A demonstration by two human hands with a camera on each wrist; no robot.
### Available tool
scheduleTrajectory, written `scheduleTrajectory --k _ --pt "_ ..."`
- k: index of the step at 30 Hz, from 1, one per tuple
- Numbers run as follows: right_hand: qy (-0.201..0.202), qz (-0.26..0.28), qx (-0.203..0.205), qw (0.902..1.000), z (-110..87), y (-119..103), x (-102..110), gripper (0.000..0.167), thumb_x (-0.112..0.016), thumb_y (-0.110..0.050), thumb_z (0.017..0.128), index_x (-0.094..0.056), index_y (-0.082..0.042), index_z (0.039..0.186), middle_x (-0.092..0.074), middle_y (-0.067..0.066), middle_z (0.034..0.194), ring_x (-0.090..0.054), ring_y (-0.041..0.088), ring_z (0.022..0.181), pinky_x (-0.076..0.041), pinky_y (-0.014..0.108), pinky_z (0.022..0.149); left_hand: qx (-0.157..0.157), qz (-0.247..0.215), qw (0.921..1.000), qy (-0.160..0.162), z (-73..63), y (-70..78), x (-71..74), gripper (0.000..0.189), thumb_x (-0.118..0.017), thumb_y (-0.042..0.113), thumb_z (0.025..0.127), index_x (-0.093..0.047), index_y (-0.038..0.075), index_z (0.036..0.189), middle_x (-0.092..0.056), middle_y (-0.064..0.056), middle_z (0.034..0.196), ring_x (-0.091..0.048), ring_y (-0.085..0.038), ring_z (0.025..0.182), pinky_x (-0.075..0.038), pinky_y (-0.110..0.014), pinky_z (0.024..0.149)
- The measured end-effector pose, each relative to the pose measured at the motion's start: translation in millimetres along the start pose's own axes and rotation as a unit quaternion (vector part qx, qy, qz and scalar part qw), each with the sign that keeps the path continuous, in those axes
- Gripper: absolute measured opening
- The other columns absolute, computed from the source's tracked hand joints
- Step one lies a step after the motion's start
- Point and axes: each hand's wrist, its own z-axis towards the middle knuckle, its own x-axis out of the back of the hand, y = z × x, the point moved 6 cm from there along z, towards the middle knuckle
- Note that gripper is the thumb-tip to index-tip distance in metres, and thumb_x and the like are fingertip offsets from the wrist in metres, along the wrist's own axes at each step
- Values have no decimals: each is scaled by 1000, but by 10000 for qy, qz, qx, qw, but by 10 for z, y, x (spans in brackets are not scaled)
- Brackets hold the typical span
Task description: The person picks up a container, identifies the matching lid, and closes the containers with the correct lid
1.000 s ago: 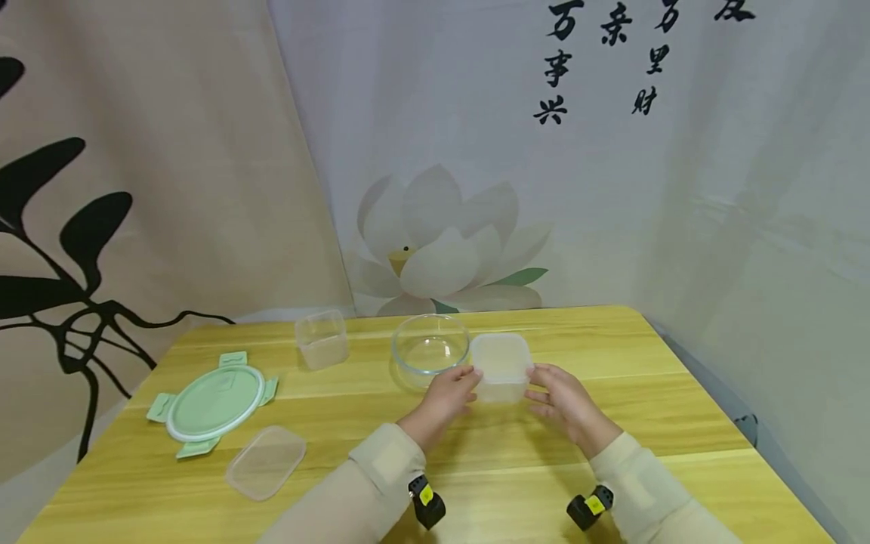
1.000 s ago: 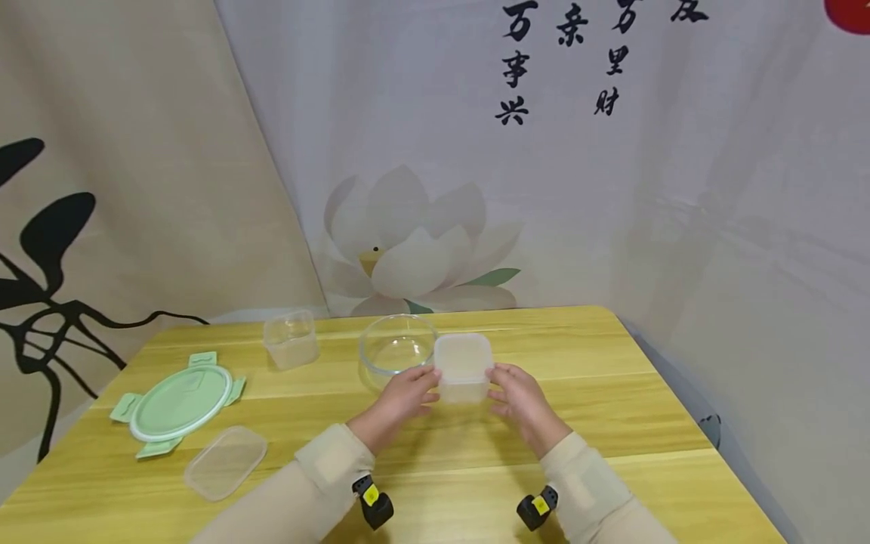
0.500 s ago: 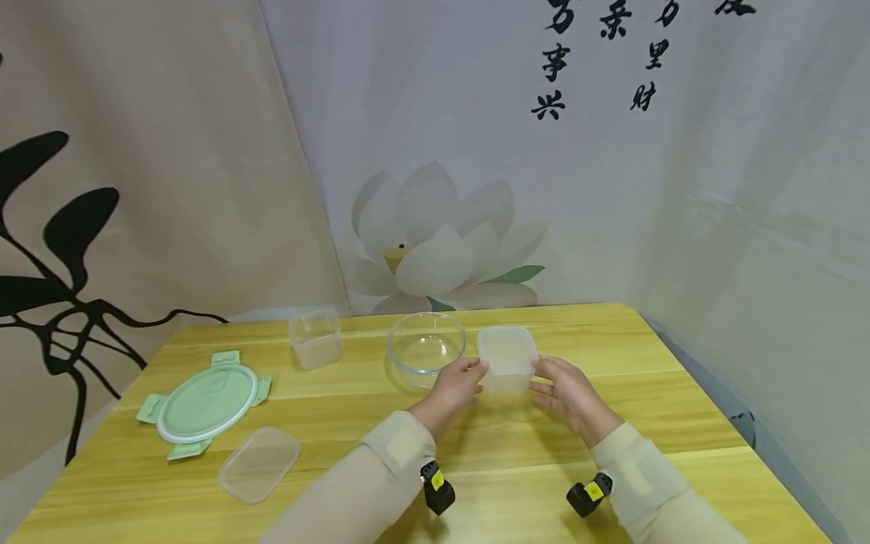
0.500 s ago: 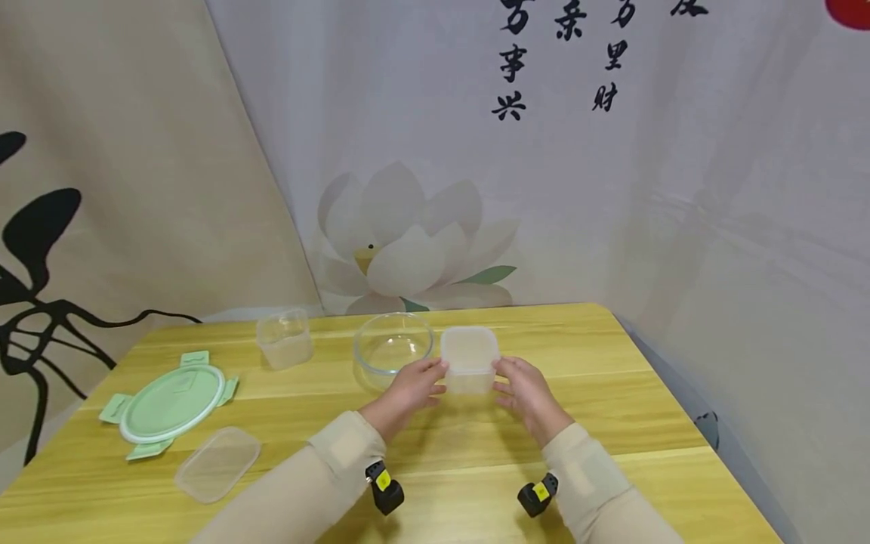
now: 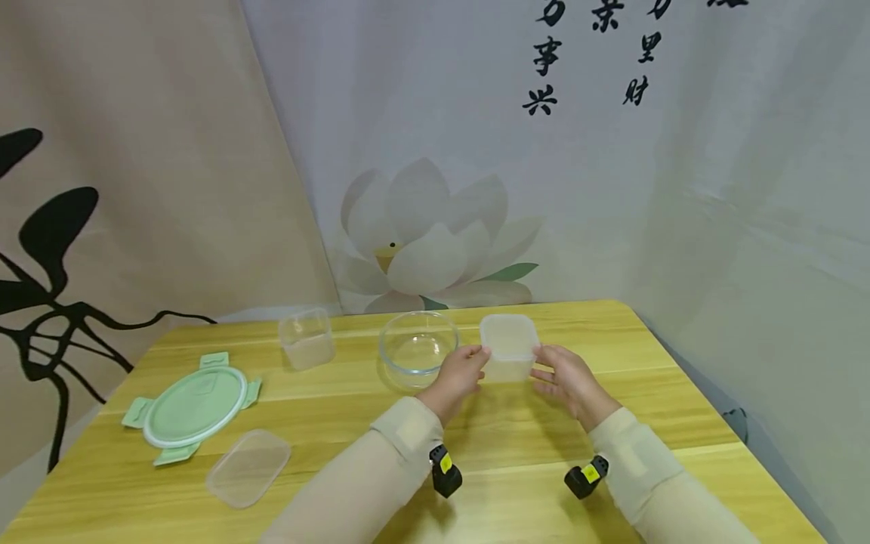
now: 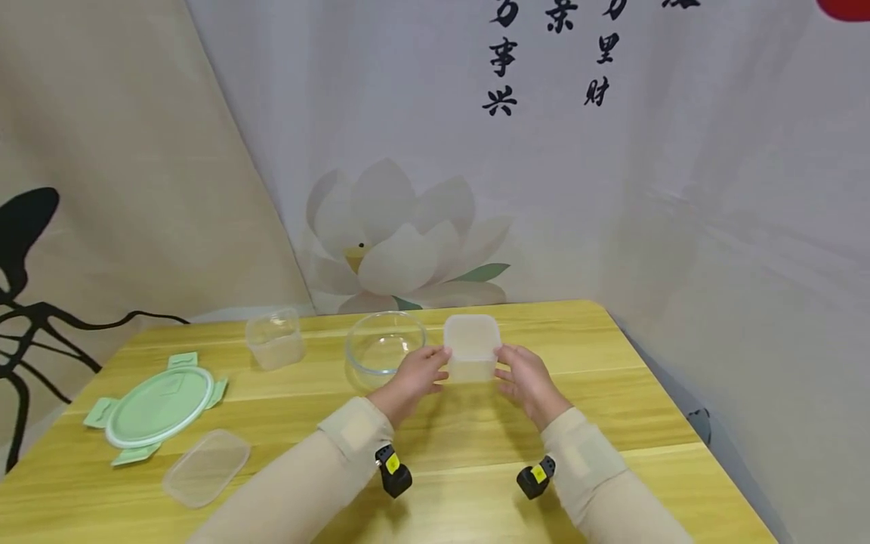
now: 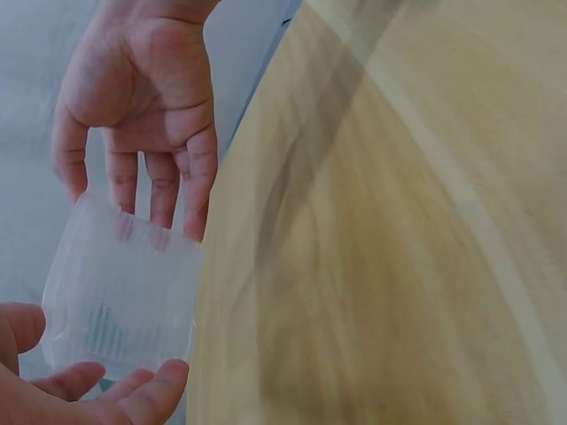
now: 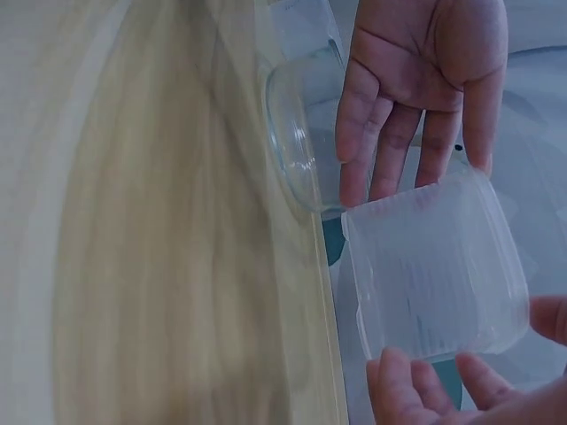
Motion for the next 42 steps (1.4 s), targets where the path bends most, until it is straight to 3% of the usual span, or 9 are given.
scheduleTrajectory --k 31,35,37,39,42 --pt "475 99 1 9988 278 -102 258 58 -41 -30 101 -28 4 147 -28 26 148 -36 43 133 -37 48 108 171 104 9997 116 307 182 -196 43 -47 28 102 -52 1 135 -47 -19 141 -51 -40 122 -49 -47 94" --pt "481 70 -67 9988 314 -88 285 60 -41 -30 101 -25 4 148 -26 27 150 -36 44 134 -36 49 109 179 212 9995 131 342 161 -211 42 -48 28 102 -53 0 134 -54 -16 130 -56 -31 109 -50 -49 93" --pt "483 54 -98 9988 333 -78 298 61 -41 -30 101 -24 4 149 -26 28 150 -36 44 134 -36 49 109 174 310 9993 86 360 152 -220 41 -47 28 102 -54 0 133 -58 -12 109 -55 -24 91 -49 -50 92" --pt "467 45 -122 9988 350 -68 309 62 -41 -30 102 -22 4 150 -24 28 151 -35 44 134 -35 49 109 175 389 9991 34 375 141 -228 41 -47 28 103 -55 1 132 -54 -7 91 -49 -19 80 -49 -51 92" --pt "427 22 -144 9990 384 -42 332 62 -40 -30 102 -21 3 150 -23 28 152 -34 44 135 -35 49 109 183 493 9986 -39 400 126 -236 40 -47 28 103 -55 0 131 -51 -9 87 -45 -19 76 -48 -52 92"
